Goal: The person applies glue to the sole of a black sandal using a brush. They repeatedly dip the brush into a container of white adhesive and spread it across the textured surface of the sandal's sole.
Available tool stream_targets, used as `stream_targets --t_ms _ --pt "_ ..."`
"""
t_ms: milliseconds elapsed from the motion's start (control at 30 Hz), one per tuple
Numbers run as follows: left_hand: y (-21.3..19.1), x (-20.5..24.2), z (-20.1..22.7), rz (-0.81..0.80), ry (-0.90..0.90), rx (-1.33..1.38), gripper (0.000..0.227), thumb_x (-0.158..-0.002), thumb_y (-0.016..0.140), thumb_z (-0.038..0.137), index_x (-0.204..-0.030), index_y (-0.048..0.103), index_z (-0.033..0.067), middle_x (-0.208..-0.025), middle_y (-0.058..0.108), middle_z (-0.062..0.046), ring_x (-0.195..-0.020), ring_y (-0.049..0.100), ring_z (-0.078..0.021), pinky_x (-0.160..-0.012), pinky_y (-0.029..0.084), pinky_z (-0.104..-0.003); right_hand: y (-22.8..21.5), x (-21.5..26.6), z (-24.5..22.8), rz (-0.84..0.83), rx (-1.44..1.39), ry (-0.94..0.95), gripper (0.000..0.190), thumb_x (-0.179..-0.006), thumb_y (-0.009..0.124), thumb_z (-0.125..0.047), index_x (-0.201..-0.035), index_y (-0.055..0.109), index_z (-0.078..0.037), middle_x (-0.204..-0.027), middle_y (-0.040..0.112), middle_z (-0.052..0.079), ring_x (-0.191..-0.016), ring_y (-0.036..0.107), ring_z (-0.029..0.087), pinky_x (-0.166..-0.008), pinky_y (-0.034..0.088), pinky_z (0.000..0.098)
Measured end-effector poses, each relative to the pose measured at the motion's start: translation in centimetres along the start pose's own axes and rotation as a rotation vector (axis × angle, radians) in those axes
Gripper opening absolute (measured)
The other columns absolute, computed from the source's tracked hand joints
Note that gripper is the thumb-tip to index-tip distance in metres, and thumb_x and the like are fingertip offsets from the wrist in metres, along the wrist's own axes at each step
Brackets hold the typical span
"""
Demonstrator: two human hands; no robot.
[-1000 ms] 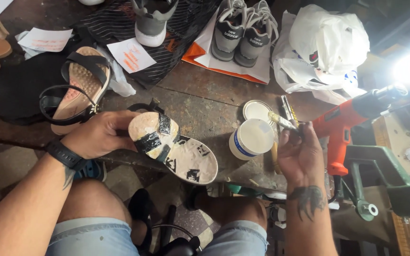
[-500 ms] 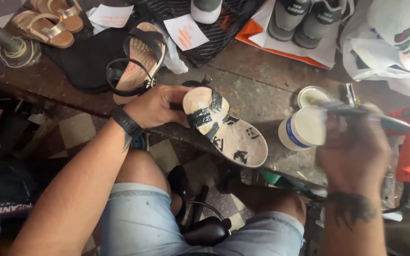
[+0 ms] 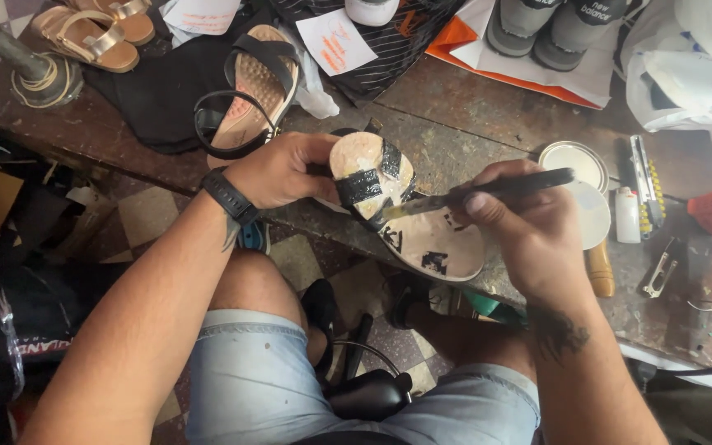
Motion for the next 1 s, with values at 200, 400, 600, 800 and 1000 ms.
stream_targets --t_ms 200,400,600,800,1000 --pt "-0.1 -0.1 0.0 -0.004 -0.033 -0.055 0.04 -0.091 0.083 0.024 -0.13 0.074 0.02 -0.142 0.071 0.0 -0.135 0.066 -0.022 -0.113 0.053 -0.041 1.1 0.6 -1.0 0.003 0.032 -0.064 0.018 -0.095 0.076 -0.003 -0.11 0.065 -0.002 -0.096 0.075 0.017 -0.084 0.075 0.023 -0.083 0.067 0.0331" --pt "-0.1 -0.3 0.1 -0.015 -0.065 -0.084 0.043 -0.09 0.084 0.023 -0.131 0.074 0.0191 -0.142 0.072 0.0 -0.136 0.066 -0.0217 -0.114 0.051 -0.04 1.6 0.8 -1.5 0.154 0.131 0.035 0.023 -0.092 0.079 -0.005 -0.108 0.064 -0.002 -0.094 0.076 0.016 -0.083 0.075 0.023 -0.083 0.067 0.0338" --pt "-0.1 -0.3 0.4 -0.015 -0.039 -0.038 0.038 -0.092 0.082 0.024 -0.129 0.074 0.0188 -0.14 0.072 -0.001 -0.137 0.066 -0.0236 -0.116 0.052 -0.042 1.7 0.5 -1.5 0.116 0.172 0.017 0.023 -0.092 0.08 -0.011 -0.107 0.066 -0.003 -0.093 0.076 0.013 -0.083 0.076 0.02 -0.085 0.066 0.0308" --pt "-0.3 -0.4 0.3 -0.011 -0.061 -0.09 0.036 -0.092 0.082 0.021 -0.128 0.075 0.0202 -0.137 0.074 0.0 -0.133 0.069 -0.0237 -0.111 0.054 -0.042 1.7 0.3 -1.5 0.137 0.143 0.034 0.022 -0.091 0.079 -0.005 -0.108 0.065 -0.001 -0.095 0.076 0.015 -0.082 0.077 0.023 -0.083 0.067 0.0319" --pt "-0.3 -0.1 0.1 -0.001 -0.062 -0.065 0.033 -0.092 0.083 0.018 -0.124 0.076 0.018 -0.131 0.076 0.002 -0.128 0.069 -0.0174 -0.111 0.053 -0.036 1.6 0.4 -1.7 0.126 0.186 0.041 0.021 -0.092 0.08 -0.012 -0.107 0.068 -0.003 -0.093 0.077 0.014 -0.083 0.077 0.02 -0.083 0.066 0.029"
Point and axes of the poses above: each hand's wrist, its own x-axis away from the middle knuckle, its own y-axis out of the palm, z = x × y, the point moved 3 cm from there along -x, towards the middle knuckle
